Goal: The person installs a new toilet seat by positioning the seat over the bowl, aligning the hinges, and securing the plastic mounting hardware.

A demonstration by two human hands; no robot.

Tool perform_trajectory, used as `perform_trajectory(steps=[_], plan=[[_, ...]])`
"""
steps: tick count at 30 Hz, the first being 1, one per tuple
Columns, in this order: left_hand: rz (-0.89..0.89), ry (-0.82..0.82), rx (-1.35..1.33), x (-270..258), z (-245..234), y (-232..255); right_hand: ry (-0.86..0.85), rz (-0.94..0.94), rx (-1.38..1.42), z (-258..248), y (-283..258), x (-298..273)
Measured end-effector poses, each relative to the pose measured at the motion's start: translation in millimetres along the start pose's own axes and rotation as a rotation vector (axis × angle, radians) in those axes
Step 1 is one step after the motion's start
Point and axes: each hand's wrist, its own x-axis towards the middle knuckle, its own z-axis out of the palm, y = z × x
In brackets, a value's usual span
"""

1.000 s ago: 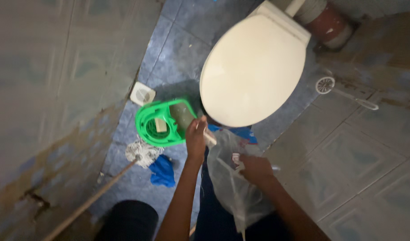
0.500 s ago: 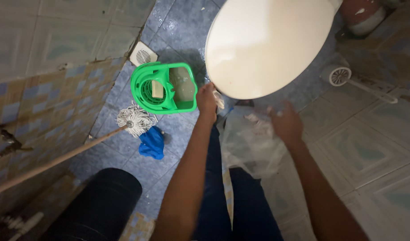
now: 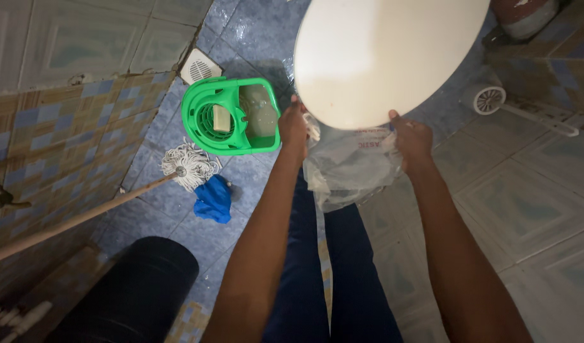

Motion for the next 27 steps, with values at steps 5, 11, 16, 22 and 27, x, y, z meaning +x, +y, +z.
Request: perform_trajectory(steps=[5,11,16,22,27], plan=[[-0.015,-0.081,-0.031,-28,7,25,-0.136,-0.018,0.028,-10,-9,-25],[0.173,-0.196,-0.175,-89,6,60,-0.141,-0.034,0.079,-28,-21,-53],[0.232,-0.362,-0.153,-140,18,123,-0.292,-0.182,0.122,-51,-13,-69],[0.345,-0.654,-0.037,-171,61,202,-0.370,-0.269,-0.233,-43,-13,-95],[0.411,-0.840,0.109,-174,110,257,-0.257,-0.449,-0.452,-22,0,-89]])
